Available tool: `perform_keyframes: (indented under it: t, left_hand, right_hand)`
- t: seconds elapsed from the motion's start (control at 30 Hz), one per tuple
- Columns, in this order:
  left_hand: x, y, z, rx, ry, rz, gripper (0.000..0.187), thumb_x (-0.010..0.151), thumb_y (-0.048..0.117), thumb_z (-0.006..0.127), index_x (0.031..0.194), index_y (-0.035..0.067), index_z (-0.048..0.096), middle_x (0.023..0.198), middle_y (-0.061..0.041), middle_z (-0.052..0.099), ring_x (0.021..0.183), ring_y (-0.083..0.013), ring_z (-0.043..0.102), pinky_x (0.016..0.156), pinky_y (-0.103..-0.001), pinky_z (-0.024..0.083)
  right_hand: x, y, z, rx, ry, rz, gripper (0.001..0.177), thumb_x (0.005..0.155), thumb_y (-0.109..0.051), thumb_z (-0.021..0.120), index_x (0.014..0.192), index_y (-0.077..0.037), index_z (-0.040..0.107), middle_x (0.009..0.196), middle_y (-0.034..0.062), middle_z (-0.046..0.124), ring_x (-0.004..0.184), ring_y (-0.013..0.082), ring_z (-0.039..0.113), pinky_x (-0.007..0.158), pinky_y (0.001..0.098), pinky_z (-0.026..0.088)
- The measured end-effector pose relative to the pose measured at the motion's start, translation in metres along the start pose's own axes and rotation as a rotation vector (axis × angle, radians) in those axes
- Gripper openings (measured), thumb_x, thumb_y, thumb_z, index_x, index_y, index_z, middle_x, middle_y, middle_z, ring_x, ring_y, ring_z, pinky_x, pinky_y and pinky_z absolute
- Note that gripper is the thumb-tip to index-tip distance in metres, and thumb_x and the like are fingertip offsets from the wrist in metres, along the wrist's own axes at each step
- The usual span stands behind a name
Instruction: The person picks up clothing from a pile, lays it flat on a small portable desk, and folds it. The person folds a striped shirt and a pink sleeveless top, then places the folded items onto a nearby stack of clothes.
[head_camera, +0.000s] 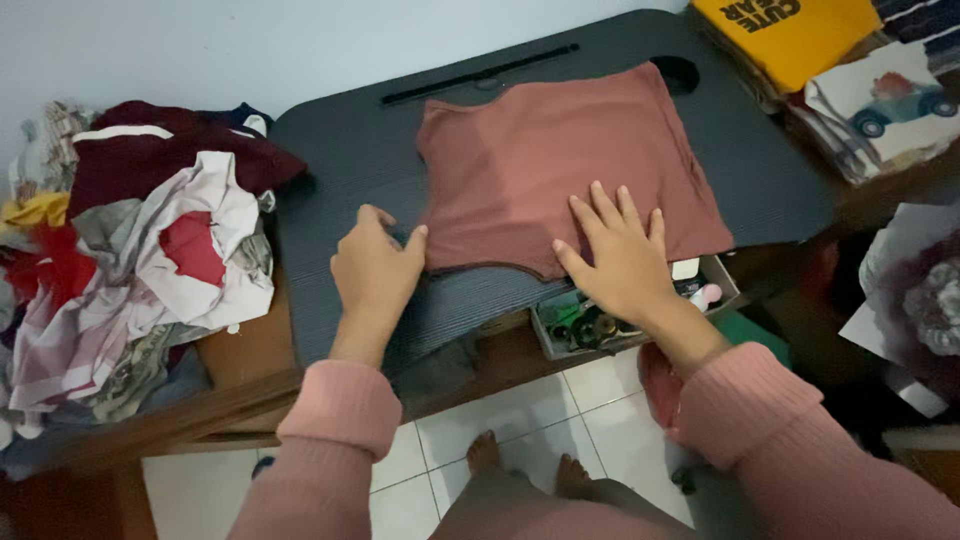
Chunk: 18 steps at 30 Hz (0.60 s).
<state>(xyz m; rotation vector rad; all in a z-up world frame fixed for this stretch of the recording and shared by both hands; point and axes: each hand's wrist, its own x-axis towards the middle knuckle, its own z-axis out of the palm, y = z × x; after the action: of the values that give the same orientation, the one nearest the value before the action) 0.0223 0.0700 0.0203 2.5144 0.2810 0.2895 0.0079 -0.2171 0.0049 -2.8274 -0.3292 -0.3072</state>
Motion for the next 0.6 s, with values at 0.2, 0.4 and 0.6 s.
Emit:
perform_keyframes:
  t: [0.2,0.4,0.6]
  left_hand:
    - [0.064,-0.014,0.012,-0.021,0.134,0.109,0.035,0.09,0.04,0.072,0.101,0.007,0.07,0.089,-0.009,0.075,0.09,-0.033,0.069,0.087,-0.054,0.043]
    - [0.132,0.008,0.042,0.104,0.215,0.167,0.04,0.094,0.046,0.069,0.099,0.006,0.073,0.102,-0.017,0.072,0.1,-0.0415,0.063,0.088,-0.059,0.041]
    - [0.156,0.02,0.079,0.248,0.234,0.249,0.041,0.09,0.042,0.07,0.101,0.002,0.072,0.106,-0.023,0.068,0.104,-0.0445,0.059,0.087,-0.059,0.04]
  right_hand:
    - [0.028,0.012,-0.006,0.22,0.037,0.137,0.063,0.094,-0.05,0.058,0.141,-0.008,0.056,0.157,0.0199,0.041,0.15,0.0413,0.028,0.117,0.0653,0.018]
    - [0.095,0.058,0.011,0.148,0.134,0.145,0.064,0.098,-0.045,0.06,0.142,0.001,0.052,0.156,0.0236,0.042,0.148,0.0446,0.031,0.119,0.0601,0.023]
    - [0.135,0.066,0.02,0.088,0.082,0.132,0.063,0.096,-0.043,0.059,0.142,0.0,0.052,0.157,0.023,0.04,0.148,0.0442,0.028,0.119,0.0582,0.021]
